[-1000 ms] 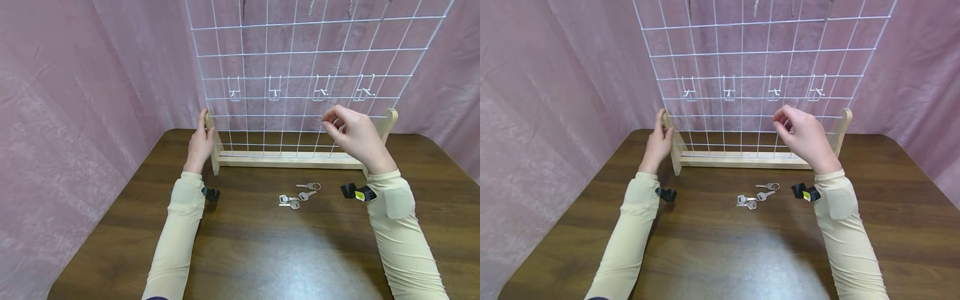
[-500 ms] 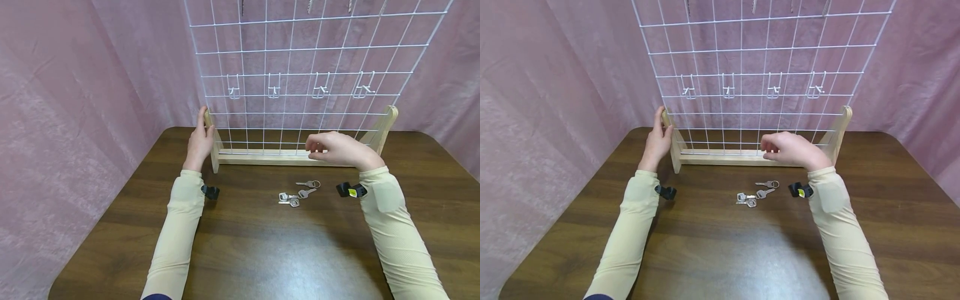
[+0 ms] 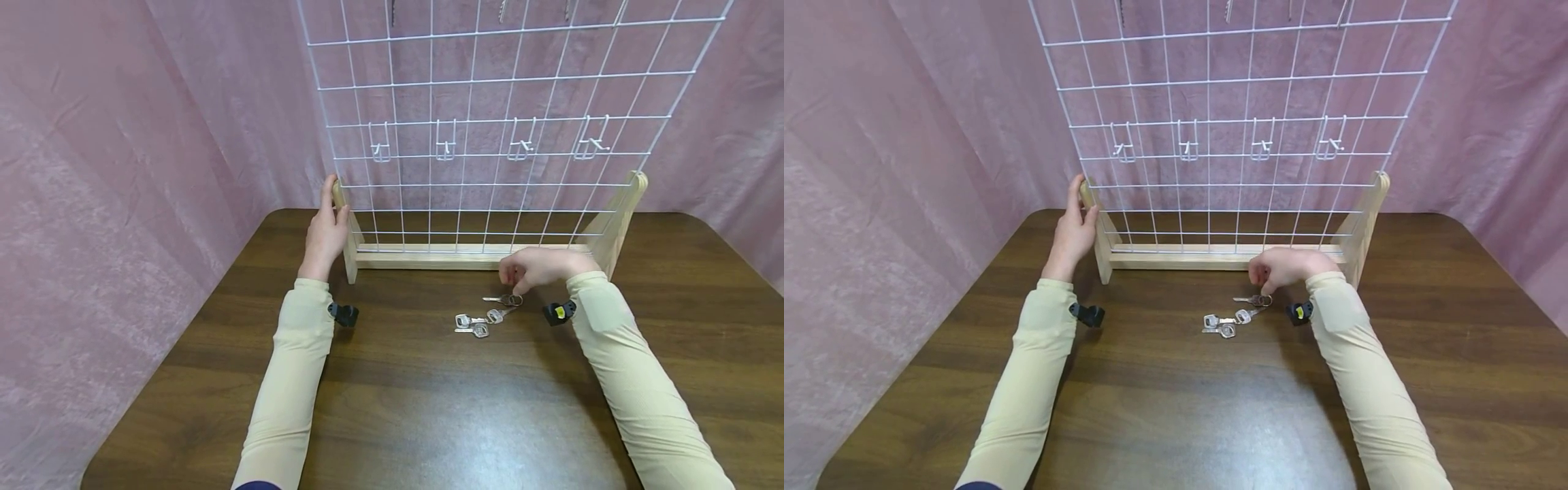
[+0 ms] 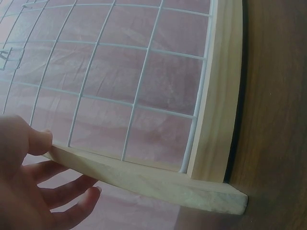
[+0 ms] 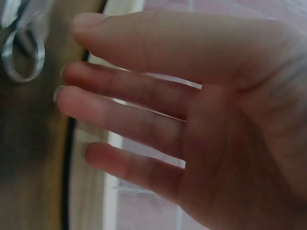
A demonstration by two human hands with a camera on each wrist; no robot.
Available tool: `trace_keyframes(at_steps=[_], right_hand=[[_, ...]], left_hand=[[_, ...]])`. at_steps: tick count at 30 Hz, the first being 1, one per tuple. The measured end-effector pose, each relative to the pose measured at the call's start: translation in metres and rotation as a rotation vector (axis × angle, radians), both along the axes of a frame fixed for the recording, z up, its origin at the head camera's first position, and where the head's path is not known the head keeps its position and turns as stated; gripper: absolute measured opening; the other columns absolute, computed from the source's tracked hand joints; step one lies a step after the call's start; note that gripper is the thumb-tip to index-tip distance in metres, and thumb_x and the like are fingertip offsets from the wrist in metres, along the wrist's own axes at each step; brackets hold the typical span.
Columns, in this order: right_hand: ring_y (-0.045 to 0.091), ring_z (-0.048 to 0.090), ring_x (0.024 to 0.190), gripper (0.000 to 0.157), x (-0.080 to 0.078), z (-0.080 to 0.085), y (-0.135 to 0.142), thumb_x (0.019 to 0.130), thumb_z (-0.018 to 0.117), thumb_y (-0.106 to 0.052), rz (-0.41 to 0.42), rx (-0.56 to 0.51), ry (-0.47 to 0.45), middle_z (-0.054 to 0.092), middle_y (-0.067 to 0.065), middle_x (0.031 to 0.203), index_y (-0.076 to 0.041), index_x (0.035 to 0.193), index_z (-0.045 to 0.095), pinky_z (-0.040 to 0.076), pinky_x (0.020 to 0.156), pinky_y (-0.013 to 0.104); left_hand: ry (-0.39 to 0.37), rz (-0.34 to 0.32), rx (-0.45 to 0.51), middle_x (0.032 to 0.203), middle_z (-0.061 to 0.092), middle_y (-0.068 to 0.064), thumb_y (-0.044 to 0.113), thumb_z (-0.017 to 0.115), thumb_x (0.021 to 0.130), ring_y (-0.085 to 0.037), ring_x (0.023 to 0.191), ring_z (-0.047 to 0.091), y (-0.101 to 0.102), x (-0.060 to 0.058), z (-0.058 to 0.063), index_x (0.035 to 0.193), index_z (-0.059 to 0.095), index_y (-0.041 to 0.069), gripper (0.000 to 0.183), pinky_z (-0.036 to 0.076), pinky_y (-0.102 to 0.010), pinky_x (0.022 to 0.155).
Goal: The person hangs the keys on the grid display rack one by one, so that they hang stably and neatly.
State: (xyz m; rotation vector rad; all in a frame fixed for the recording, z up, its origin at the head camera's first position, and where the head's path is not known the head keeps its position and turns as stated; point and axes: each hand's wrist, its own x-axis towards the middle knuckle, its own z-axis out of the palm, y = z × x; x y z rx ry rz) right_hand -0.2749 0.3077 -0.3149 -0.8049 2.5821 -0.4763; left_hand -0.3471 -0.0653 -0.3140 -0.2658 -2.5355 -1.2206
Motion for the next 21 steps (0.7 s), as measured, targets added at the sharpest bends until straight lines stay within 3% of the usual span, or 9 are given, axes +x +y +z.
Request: trace_keyframes(at_steps=[4,10,15,21], right_hand=[[0.011,0.054,0.077,0.021,-0.005,-0.011,0.002,0.072,0.071,0.003,-0.006,0.003,-0.043,0.062,0.009,0.083,-0.001,0.089,0.060,0.044,0.071,0.024],[0.010,0.051,0.072,0.020,-0.009,-0.019,0.002,0.069,0.067,0.007,-0.009,0.030,-0.030,0.058,0.004,0.076,-0.003,0.085,0.060,0.043,0.067,0.024],[0.009,0.049,0.068,0.019,-0.010,-0.023,0.002,0.069,0.063,0.009,0.011,0.053,0.000,0.054,-0.002,0.072,-0.004,0.082,0.059,0.042,0.064,0.024],[0.009,0.050,0.069,0.016,-0.011,-0.019,0.003,0.073,0.063,0.008,0.048,0.061,0.019,0.057,0.000,0.072,-0.006,0.080,0.059,0.042,0.064,0.022]], left_hand=[[0.003,0.001,-0.005,0.141,0.051,-0.024,0.028,0.043,0.104,-0.040,0.114,0.061,0.000,0.000,0.000,0.150,0.011,0.043,0.058,0.050,-0.056,0.088],[-0.002,0.000,-0.004,0.141,0.051,-0.024,0.029,0.042,0.104,-0.040,0.115,0.061,0.000,0.000,0.000,0.150,0.011,0.044,0.058,0.050,-0.056,0.089],[-0.004,-0.003,-0.002,0.142,0.050,-0.023,0.028,0.042,0.104,-0.040,0.115,0.061,0.000,0.000,0.000,0.150,0.011,0.043,0.058,0.050,-0.056,0.089],[0.005,0.007,-0.012,0.141,0.051,-0.023,0.028,0.043,0.104,-0.040,0.110,0.062,0.000,0.000,0.001,0.151,0.012,0.042,0.058,0.050,-0.056,0.086]])
